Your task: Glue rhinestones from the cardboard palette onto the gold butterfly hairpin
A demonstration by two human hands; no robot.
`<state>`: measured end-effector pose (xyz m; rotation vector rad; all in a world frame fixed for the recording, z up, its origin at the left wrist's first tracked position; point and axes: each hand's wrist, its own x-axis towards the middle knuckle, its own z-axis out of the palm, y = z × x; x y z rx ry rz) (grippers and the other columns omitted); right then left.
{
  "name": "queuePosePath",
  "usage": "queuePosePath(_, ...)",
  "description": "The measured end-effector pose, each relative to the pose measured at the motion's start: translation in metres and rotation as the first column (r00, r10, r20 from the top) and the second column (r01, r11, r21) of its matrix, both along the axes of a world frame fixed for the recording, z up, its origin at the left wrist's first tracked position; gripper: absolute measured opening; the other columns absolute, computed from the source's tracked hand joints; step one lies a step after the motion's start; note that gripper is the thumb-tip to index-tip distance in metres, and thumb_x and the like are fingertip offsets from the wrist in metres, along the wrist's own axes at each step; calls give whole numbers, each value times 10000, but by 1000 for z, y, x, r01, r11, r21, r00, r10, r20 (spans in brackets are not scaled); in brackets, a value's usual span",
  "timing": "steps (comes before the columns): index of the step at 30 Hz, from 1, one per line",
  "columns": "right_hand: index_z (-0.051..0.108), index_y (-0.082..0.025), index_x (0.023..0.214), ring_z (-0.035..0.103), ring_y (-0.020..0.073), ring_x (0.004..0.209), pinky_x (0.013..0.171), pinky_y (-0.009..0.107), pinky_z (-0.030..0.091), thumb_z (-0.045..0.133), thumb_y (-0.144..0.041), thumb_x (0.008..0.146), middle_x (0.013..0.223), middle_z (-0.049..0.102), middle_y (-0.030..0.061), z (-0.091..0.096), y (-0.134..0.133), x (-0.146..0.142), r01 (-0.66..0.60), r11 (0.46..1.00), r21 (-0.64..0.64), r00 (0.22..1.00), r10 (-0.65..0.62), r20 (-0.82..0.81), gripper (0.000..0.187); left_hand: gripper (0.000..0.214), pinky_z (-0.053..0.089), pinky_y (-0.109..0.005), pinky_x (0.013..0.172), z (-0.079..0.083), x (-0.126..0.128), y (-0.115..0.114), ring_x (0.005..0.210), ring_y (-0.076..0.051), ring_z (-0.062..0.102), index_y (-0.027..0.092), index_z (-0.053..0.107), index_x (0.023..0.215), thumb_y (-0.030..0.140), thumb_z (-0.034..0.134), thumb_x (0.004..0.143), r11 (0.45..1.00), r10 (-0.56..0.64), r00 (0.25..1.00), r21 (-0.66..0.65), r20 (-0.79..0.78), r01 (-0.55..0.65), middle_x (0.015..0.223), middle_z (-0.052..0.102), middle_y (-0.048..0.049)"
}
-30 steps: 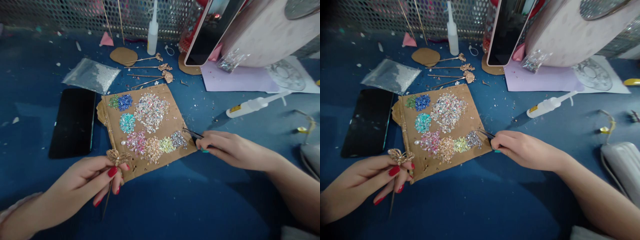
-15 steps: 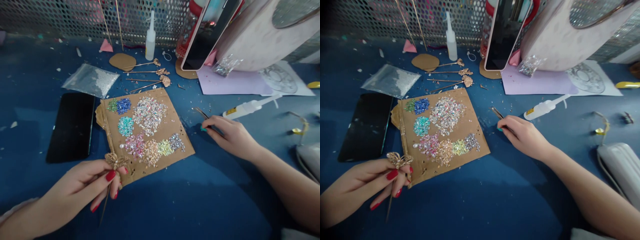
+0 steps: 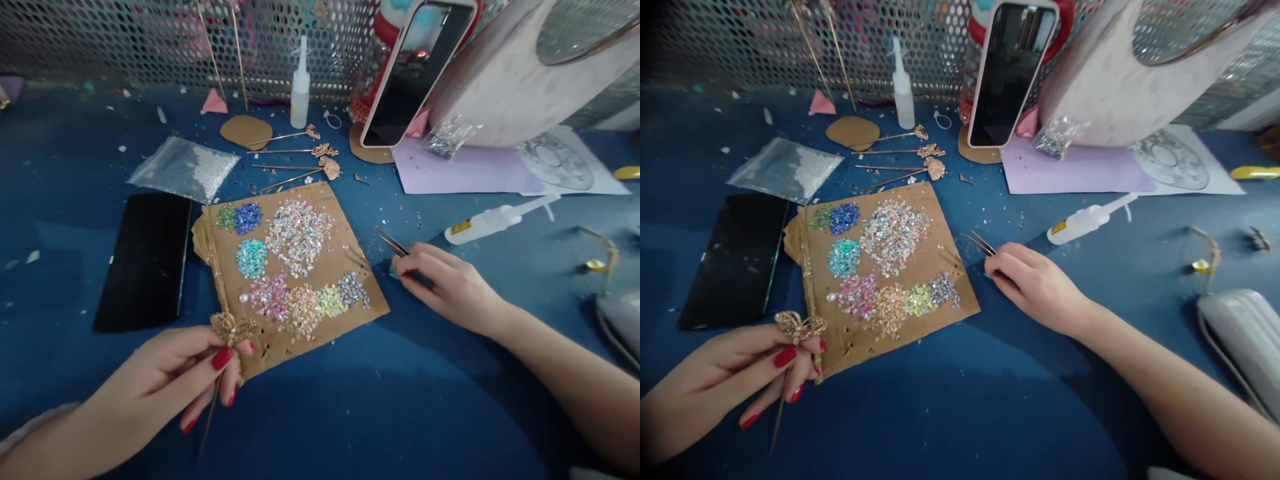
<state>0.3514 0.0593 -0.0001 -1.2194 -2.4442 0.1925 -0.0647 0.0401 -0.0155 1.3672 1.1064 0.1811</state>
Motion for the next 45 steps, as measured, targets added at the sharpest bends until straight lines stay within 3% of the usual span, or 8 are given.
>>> queuePosePath(5, 510, -211, 915, 613, 112, 698, 659, 226, 494, 550, -81, 966, 790, 593, -4, -3, 0, 2, 2, 995, 95, 1000, -4, 22, 145, 410, 620, -329, 936, -3, -2, 1, 437, -64, 551, 271, 728, 810, 499, 468, 1031, 997, 2, 996, -81, 89, 5, 722, 670, 36)
queuePosePath(12, 515, -215, 914, 651, 119, 698, 679, 256, 530, 562, -95, 930, 992, 731, 51, -5, 2, 5, 306, 941, 143, 952, -298, -71, 130, 412, 619, -311, 955, -1, 1, 4, 439, -48, 549, 256, 722, 838, 522, 474, 1032, 997, -18, 994, -70, 105, 25, 742, 669, 39)
queuePosePath(18, 510, -215, 983, 704, 133, 745, 715, 268, 582, 625, -222, 954, 1040, 739, 65, -3, -4, -3, 155, 985, 73, 985, -148, -84, 119, 466, 628, -273, 804, 4, 5, 4, 437, -41, 523, 213, 708, 819, 553, 467, 1028, 999, 11, 997, -48, 78, -7, 726, 651, 31)
queuePosePath(21, 501, -211, 1070, 757, 235, 987, 824, 361, 635, 662, -498, 946, 1177, 728, 132, -4, -8, -5, 11, 1000, 0, 999, -11, -48, 351, 475, 559, -218, 588, 12, 9, 1, 460, -52, 527, 187, 704, 815, 569, 497, 1007, 998, 42, 998, -53, 50, -39, 731, 633, 15)
queuePosePath(24, 485, -200, 1162, 725, 323, 1164, 906, 469, 644, 654, -699, 869, 1322, 671, 210, -8, -10, -5, -65, 996, -56, 998, 63, -28, 603, 449, 485, -180, 535, 28, 17, -4, 499, -52, 542, 177, 697, 777, 531, 521, 991, 987, 155, 987, 42, -44, -153, 726, 612, 13)
queuePosePath(29, 454, -208, 1199, 685, 334, 1266, 944, 481, 649, 710, -562, 890, 1419, 619, 226, -11, -11, -8, -54, 989, -139, 998, 49, -40, 535, 434, 463, -164, 544, 47, 27, -10, 514, -44, 540, 166, 679, 728, 452, 489, 992, 964, 240, 966, 144, -97, -224, 727, 634, 3)
queuePosePath(35, 469, -218, 1180, 726, 322, 1190, 895, 470, 669, 722, -503, 892, 1393, 649, 199, -11, -11, -9, -47, 992, -118, 999, 47, -5, 478, 427, 469, -170, 506, 30, 21, -1, 496, -50, 569, 145, 678, 799, 431, 467, 1036, 989, 39, 998, 142, 40, -44, 747, 669, -18)
queuePosePath(45, 490, -186, 1124, 745, 321, 1116, 872, 462, 674, 658, -407, 946, 1276, 692, 207, -12, -10, -12, -111, 991, 73, 992, 106, 65, 330, 282, 536, -198, 583, 30, 44, 11, 500, -42, 561, 142, 632, 1024, 392, 504, 1041, 988, 69, 983, 122, 168, -91, 783, 673, 13)
